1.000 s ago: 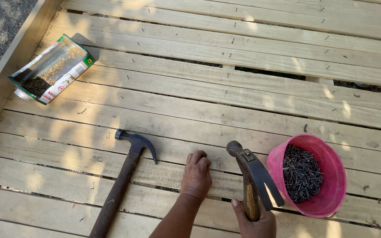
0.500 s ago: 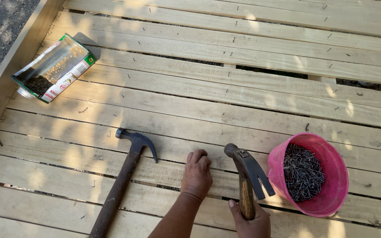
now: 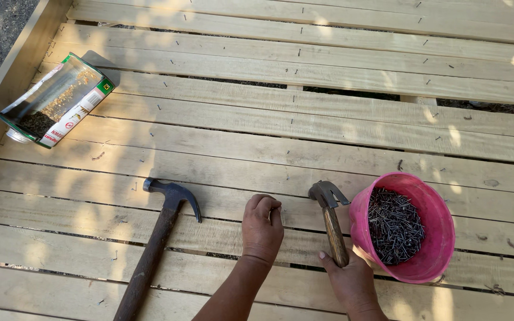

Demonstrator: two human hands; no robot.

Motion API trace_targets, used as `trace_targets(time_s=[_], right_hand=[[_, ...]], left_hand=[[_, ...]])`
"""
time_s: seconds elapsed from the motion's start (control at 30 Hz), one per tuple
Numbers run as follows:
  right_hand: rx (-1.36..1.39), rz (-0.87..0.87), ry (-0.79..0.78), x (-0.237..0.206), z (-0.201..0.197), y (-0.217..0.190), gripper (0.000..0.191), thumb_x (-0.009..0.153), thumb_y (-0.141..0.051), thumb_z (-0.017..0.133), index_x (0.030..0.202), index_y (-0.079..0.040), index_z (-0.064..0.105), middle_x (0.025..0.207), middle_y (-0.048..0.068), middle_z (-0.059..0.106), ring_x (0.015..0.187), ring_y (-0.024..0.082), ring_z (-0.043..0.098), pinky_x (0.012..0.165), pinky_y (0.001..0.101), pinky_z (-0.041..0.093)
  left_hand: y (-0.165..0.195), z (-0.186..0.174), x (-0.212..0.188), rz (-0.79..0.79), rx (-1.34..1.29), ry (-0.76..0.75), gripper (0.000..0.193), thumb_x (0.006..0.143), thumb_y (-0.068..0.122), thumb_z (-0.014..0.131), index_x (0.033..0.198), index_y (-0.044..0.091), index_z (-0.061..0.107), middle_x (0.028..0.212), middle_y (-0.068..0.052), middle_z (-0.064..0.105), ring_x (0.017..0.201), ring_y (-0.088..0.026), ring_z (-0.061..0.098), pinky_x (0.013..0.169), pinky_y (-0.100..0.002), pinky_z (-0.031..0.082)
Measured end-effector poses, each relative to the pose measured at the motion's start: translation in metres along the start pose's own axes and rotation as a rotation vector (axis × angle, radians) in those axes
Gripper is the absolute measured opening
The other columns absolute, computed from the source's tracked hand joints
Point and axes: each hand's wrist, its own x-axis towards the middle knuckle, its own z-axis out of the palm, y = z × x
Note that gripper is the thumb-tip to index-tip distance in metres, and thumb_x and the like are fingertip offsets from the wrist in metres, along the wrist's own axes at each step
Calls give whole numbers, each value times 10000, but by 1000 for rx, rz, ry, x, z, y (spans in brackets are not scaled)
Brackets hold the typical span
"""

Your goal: The person repeatedly picks nails from a pink bucket and hammers them into a wooden pallet using a claw hammer. The task continues across multiple planks with the hammer and bucket remaining in view.

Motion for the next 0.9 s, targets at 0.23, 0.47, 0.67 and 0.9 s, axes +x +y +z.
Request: trace_targets(time_s=[0.23,0.47,0.67,0.9], right_hand=[[-49,-63,-77,1,-21,16,472,853,-438,775,1137,-65,722,807,166,763,825,266,720,834,394,590],[-25,-123,-109,8,-33,55,512,843,-370,753,1266,-103,639,1019,143,778,1001,272,751,896,398,573],[-111,-36,-180,5,-42,77,511,856,-382,747,1279,-114,639,1055,123,778,1035,247,751,941,382,562],[-161,23,-223,5,-52,83,511,871,-396,740,1294,-128,640,1098,98,779,1075,219,751,994,364,549]], left_hand=[[97,34,17,418,-226,41,151,862,-31,672,981,60,652,1039,-84,669,991,-299,656,829,-393,569],[162,107,-15,557,186,-705,220,780,44,667,991,34,729,1148,-134,660,1105,-314,643,903,-426,572],[160,164,-38,291,739,-968,373,908,179,714,1212,-35,693,1317,-296,556,1149,-412,603,901,-440,585],[156,174,-34,222,721,-1000,348,896,155,739,1222,32,732,1324,-228,613,1201,-365,618,894,-403,614]])
